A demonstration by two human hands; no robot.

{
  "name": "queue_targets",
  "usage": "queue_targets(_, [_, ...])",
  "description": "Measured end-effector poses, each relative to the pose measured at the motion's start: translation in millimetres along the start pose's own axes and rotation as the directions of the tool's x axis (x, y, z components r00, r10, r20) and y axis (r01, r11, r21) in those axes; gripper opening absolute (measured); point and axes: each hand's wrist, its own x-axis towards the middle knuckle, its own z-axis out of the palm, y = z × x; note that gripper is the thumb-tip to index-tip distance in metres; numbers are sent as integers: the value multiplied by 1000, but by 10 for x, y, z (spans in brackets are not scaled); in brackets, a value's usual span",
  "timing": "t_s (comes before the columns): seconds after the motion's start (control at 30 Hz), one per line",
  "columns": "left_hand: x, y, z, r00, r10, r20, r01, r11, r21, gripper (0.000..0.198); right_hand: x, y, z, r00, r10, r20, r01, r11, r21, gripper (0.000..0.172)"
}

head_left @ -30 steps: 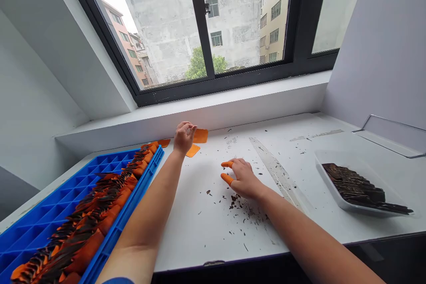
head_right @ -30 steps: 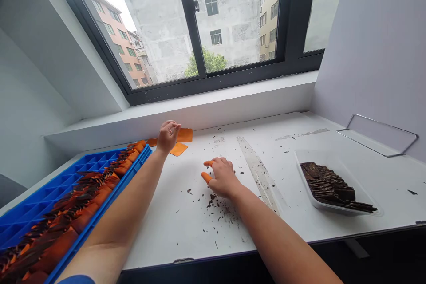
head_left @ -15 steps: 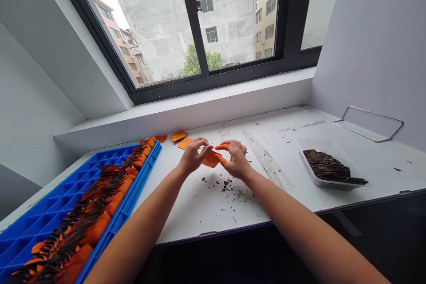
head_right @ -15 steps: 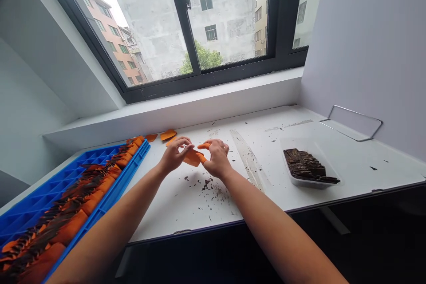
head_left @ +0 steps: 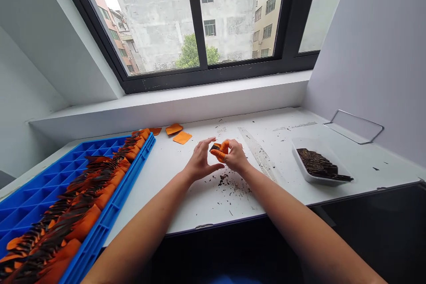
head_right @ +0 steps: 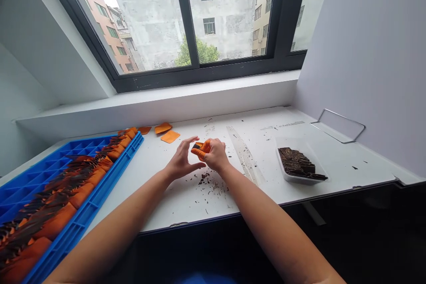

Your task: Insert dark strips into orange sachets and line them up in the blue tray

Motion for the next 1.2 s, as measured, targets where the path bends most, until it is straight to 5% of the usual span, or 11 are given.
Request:
queue_targets(0.2, [19, 115, 93, 990, -81, 112, 118, 920, -373, 67, -17, 2, 56, 979, 48, 197, -140, 865, 482, 64])
queue_targets(0.33, [31, 113, 103, 980, -103, 167, 172, 866, -470, 74, -8, -36, 50, 996, 53, 69, -81, 855, 513, 65])
queue_targets(0.47, [44, 129, 141, 977, -65, 203, 151, 885, -441, 73, -5, -49, 31, 1000, 5, -26, 7, 905, 425, 63])
queue_targets(0.83, [-1, 15, 105, 969, -188, 161, 231, 921, -315, 50, -33, -16, 23, 986, -64, 153, 6, 936, 351, 38])
queue_targets(1.0, [-7, 91, 33, 988, -68, 138, 101, 963, -249, 59, -23, -16, 17, 988, 14, 154, -82, 893, 443, 35])
queue_targets(1.2, [28, 91, -26, 994, -34, 101, 41, 997, -68, 44, -22, -46, 13, 965, 73, 253, -201, 824, 530, 22])
